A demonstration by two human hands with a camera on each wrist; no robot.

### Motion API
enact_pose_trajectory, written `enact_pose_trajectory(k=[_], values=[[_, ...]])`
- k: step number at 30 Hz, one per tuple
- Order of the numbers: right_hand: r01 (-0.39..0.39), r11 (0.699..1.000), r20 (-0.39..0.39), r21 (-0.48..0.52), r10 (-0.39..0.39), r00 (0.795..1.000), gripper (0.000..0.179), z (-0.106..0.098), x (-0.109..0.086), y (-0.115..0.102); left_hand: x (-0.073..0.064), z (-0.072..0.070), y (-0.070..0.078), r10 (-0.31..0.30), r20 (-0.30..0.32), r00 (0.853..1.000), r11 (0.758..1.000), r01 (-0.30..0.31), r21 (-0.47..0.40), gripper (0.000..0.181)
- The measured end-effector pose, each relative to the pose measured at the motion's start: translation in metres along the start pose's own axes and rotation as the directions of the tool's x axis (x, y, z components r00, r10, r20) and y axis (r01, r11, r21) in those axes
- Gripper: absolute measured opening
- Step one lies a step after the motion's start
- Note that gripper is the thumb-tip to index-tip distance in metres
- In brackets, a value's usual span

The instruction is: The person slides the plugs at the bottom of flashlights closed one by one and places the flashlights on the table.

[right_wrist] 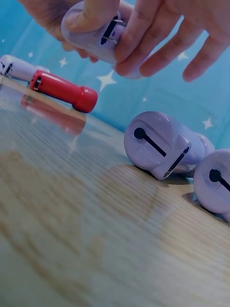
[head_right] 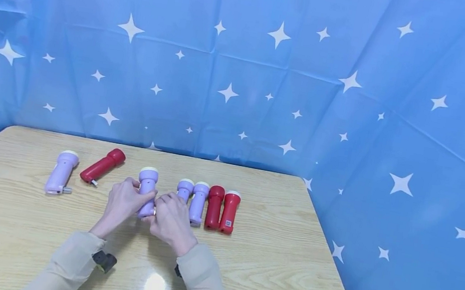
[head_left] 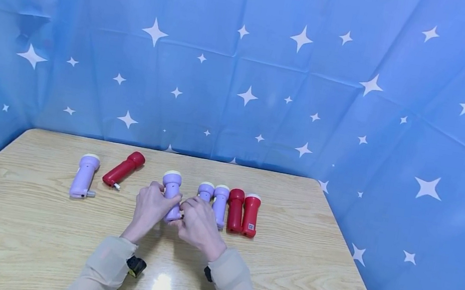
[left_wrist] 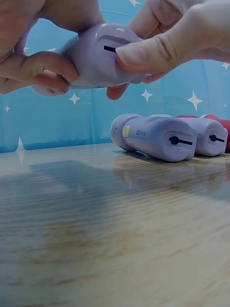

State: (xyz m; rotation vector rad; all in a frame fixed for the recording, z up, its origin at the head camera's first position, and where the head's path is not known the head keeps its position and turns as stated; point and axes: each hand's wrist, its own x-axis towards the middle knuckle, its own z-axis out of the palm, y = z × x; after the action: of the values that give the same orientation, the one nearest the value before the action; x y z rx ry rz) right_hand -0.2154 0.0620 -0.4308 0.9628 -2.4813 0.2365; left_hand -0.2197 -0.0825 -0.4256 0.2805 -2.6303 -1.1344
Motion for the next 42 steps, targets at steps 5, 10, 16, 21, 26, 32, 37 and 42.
enact_pose_trajectory(k=[5, 10, 16, 21, 26, 32, 37, 42], values=[[-0.002, 1.000, -0.002, -0.013, 0.002, 1.000, 0.020, -0.0001, 0.0001, 0.0003, 0.0004, 0.0002, 0.0010, 0.000, -0.002, 1.000, 1.000, 0.000, -0.003, 0.050], [-0.005, 1.000, -0.001, -0.022, 0.005, 1.000, 0.022, -0.0004, -0.0003, 0.0001, -0.0003, 0.0000, 0.0019, 0.001, 0.002, 1.000, 1.000, -0.001, -0.005, 0.048], [-0.005, 1.000, -0.003, -0.023, 0.005, 1.000, 0.022, -0.0002, -0.0003, 0.0003, -0.0003, 0.0007, 0.0024, -0.005, 0.004, 1.000, 1.000, 0.005, -0.007, 0.048], [-0.003, 1.000, -0.005, -0.030, 0.003, 1.000, 0.021, -0.0008, -0.0001, 0.0005, 0.0000, 0.0017, 0.0025, -0.014, 0.007, 1.000, 1.000, 0.014, -0.005, 0.046], [-0.013, 1.000, 0.007, -0.027, 0.013, 1.000, 0.025, -0.0012, 0.0004, -0.0001, -0.0002, 0.0021, 0.0029, -0.017, 0.002, 1.000, 1.000, 0.017, 0.002, 0.046], [-0.019, 1.000, 0.012, -0.021, 0.020, 1.000, 0.026, -0.0016, 0.0005, -0.0006, -0.0006, 0.0030, 0.0029, -0.004, -0.006, 1.000, 1.000, 0.004, 0.009, 0.045], [-0.025, 0.999, 0.011, -0.036, 0.025, 1.000, 0.024, -0.0013, -0.0001, -0.0006, -0.0007, 0.0035, 0.0038, 0.009, -0.017, 1.000, 1.000, -0.008, 0.014, 0.045], [-0.022, 0.997, -0.016, -0.074, 0.021, 1.000, 0.027, -0.0013, -0.0005, -0.0014, -0.0014, 0.0041, 0.0059, 0.005, -0.013, 1.000, 1.000, -0.004, 0.011, 0.043]])
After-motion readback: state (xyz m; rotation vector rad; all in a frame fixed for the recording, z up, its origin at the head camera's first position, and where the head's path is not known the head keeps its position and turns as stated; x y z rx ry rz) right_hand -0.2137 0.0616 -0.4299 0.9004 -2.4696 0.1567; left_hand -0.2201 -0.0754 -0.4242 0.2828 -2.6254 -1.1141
